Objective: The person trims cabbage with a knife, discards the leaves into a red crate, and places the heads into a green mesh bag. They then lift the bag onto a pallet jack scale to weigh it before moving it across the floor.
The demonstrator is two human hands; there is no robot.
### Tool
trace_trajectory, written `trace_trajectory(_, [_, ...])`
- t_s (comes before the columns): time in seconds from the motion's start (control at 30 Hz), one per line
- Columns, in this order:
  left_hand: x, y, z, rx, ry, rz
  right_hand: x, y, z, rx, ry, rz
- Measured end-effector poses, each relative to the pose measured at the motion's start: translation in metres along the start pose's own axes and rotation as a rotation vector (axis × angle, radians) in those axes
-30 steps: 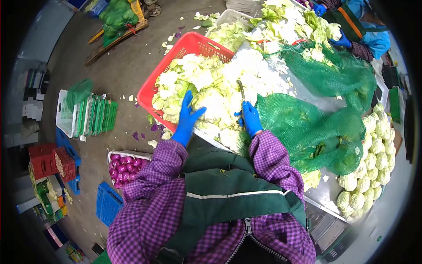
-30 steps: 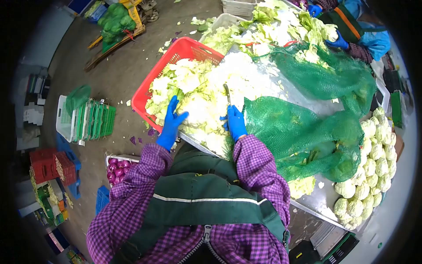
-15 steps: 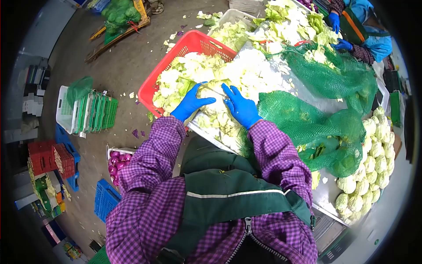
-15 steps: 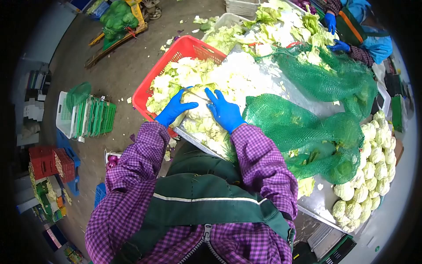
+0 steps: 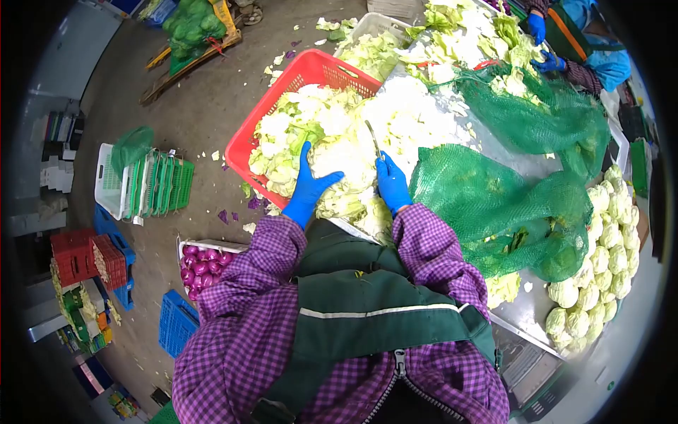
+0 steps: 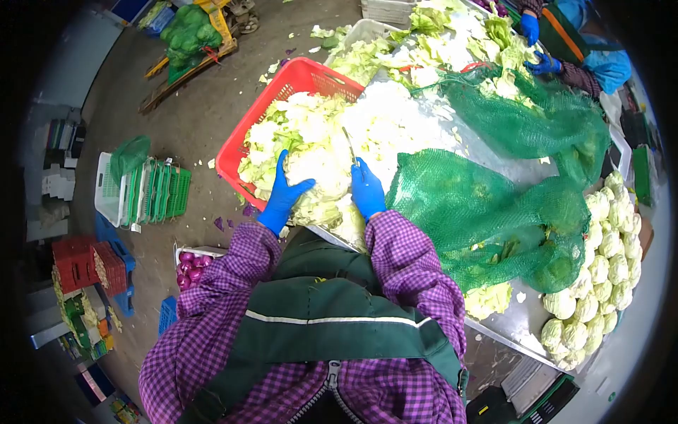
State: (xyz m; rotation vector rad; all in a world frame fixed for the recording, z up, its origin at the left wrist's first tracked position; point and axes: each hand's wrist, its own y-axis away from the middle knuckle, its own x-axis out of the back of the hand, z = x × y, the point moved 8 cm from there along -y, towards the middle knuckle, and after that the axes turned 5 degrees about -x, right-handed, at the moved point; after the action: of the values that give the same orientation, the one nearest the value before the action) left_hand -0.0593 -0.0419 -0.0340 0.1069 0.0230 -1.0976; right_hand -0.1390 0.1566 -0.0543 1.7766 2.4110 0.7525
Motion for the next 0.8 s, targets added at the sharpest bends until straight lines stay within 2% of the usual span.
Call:
trace_trajectory(0.03, [-0.006, 0.004, 0.008, -0.106, -0.064, 0.012, 0.004, -0.001, 0.003, -0.005, 0.001, 0.003])
trace_trajectory(0.1, [-0.007, -0.004, 0.008, -0.064, -0.042, -0.034, 0.016, -0.004, 0.008, -0.008, 0.261, 0.040])
trace_trajectory(0.17, [-0.008, -0.016, 0.017, -0.033, -0.019, -0.071, 0.031, 0.009, -0.024, 0.072, 0.347, 0.040])
trace_trajectory(0.23, [-0.018, -0.025, 0.024, 0.064, -0.088, -0.207, 0.039, 0.032, -0.078, 0.513, 0.435, 0.145])
trace_trajectory(0.27, [-0.022, -0.031, 0.029, -0.019, -0.205, -0.253, 0.033, 0.031, -0.078, 0.364, 0.456, -0.015])
trace_trajectory(0.3, [-0.023, -0.035, 0.027, -0.020, -0.205, -0.256, 0.032, 0.031, -0.081, 0.363, 0.456, -0.013])
trace_trajectory(0.37, [-0.032, -0.038, 0.034, -0.042, -0.325, -0.323, 0.012, 0.034, -0.090, 0.510, 0.625, -0.156])
trace_trajectory(0.4, [-0.034, -0.040, 0.032, -0.046, -0.326, -0.326, 0.003, 0.028, -0.086, 0.602, 0.711, -0.117])
trace_trajectory(0.43, [-0.036, -0.041, 0.030, -0.089, -0.390, -0.348, -0.003, 0.021, -0.084, 0.602, 0.709, -0.113])
trace_trajectory(0.5, [-0.036, -0.044, 0.028, -0.135, -0.460, -0.367, -0.012, 0.002, -0.075, 0.437, 0.665, -0.102])
trace_trajectory(0.53, [-0.034, -0.047, 0.025, -0.072, -0.342, -0.347, -0.015, -0.002, -0.078, 0.485, 0.602, 0.010])
trace_trajectory(0.57, [-0.034, -0.048, 0.020, -0.006, -0.222, -0.331, -0.017, -0.004, -0.085, 0.480, 0.599, 0.017])
trace_trajectory(0.63, [-0.036, -0.046, 0.020, 0.034, -0.208, -0.350, -0.006, -0.026, -0.076, 0.128, 0.659, 0.025])
trace_trajectory(0.67, [-0.043, -0.036, 0.033, -0.089, -0.299, -0.439, 0.006, -0.068, -0.038, 0.197, 0.346, 0.160])
trace_trajectory(0.7, [-0.046, -0.028, 0.047, -0.215, -0.399, -0.525, 0.007, -0.084, -0.005, 0.225, 0.440, 0.157])
trace_trajectory(0.73, [-0.047, -0.024, 0.049, -0.169, -0.338, -0.542, 0.001, -0.093, 0.022, 0.154, 0.333, 0.139])
trace_trajectory(0.8, [-0.042, -0.025, 0.052, -0.160, -0.325, -0.541, 0.002, -0.090, 0.031, 0.089, 0.251, 0.113])
